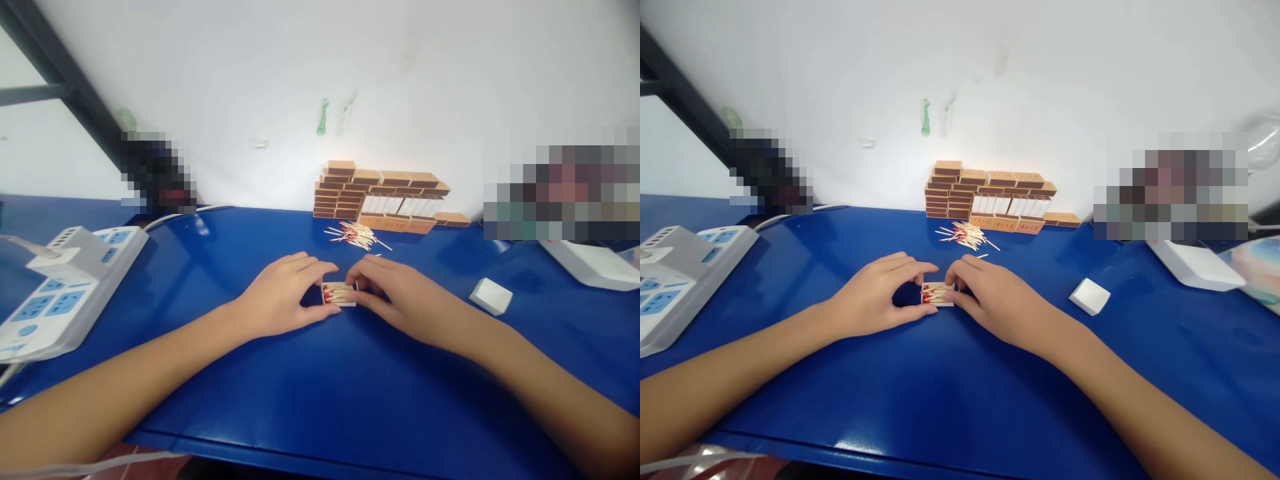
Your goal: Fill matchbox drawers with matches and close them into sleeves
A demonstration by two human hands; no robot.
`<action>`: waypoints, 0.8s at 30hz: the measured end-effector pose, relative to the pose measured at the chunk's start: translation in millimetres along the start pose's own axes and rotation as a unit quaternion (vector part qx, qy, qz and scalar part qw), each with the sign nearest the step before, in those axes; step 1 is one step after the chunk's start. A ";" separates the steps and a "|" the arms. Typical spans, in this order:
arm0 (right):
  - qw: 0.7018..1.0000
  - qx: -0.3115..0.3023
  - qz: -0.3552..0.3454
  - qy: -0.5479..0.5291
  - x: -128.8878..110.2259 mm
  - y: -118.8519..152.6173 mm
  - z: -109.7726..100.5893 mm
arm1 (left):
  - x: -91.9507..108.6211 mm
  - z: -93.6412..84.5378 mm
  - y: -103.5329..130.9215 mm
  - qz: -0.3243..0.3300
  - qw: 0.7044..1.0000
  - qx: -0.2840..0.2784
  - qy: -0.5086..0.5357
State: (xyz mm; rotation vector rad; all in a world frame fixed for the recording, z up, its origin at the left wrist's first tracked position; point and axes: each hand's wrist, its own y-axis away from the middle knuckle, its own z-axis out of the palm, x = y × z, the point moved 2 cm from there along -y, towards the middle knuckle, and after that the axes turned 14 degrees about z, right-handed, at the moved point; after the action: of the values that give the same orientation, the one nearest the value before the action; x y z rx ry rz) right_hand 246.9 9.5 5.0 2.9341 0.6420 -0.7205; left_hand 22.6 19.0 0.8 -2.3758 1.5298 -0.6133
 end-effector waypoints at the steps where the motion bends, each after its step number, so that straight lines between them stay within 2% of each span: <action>1: 1.000 -0.009 0.006 -0.013 0.1 0.2 -0.4 | 0.1 0.1 0.0 0.000 1.000 -0.001 -0.002; 12: 0.998 0.007 0.025 -0.051 -7.5 1.3 1.5 | 0.8 -0.2 0.4 0.004 1.000 -0.003 0.004; 17: 0.997 -0.013 0.020 -0.079 -5.2 1.3 2.8 | 1.5 -0.2 0.1 0.014 1.000 -0.002 0.003; 24: 0.998 -0.010 0.023 -0.059 -3.6 1.8 -1.3 | 1.5 -0.2 0.5 0.012 1.000 0.000 0.008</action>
State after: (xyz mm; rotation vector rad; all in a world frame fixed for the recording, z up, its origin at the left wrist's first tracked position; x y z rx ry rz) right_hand 245.4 6.7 7.8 2.8520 0.5658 -0.8703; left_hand 22.7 17.4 1.1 -2.3545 1.5638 -0.6290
